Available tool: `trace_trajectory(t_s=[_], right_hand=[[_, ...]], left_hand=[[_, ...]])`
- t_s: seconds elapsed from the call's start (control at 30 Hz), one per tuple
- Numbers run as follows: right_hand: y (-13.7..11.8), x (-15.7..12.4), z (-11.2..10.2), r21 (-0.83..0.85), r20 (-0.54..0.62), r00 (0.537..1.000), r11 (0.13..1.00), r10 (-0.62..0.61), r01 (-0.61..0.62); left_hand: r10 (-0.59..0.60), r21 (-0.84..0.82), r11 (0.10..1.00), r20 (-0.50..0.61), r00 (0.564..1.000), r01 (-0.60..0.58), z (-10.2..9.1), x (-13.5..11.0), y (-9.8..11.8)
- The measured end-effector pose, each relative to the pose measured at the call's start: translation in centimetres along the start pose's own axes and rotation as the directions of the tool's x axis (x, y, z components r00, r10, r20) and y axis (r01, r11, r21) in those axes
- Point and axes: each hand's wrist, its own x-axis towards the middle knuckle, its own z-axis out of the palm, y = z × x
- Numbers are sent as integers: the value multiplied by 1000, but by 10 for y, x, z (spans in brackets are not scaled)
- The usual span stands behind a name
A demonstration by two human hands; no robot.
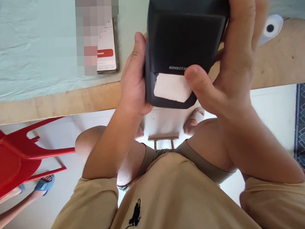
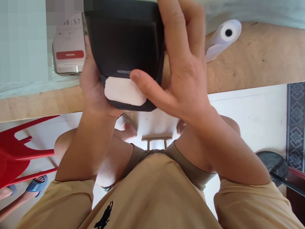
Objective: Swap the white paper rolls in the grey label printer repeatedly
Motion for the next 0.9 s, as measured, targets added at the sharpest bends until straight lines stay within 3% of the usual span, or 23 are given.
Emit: trace_trajectory(t_s=[0.13, 0.33, 0.6, 0.83, 0.9], right_hand=[[9, 0, 4, 154, -88, 993, 984, -77, 90], [12, 2, 6, 527, -51, 991, 840, -124, 132], [14, 0, 7, 542, -31, 992, 832, -124, 121], [9, -1, 1, 583, -1, 996, 809, -88, 72], [6, 0, -2, 564, -41, 999, 825, -26, 44]], left_hand=[[119, -91, 991, 230, 966, -100, 10, -2, 5], [163, -191, 975, 295, 941, -109, 8, 0, 3], [215, -206, 965, 254, 943, -165, 6, 3, 0], [184, -254, 962, 324, 928, -101, 13, 1, 4], [193, -276, 957, 366, 911, -92, 17, 0, 5]])
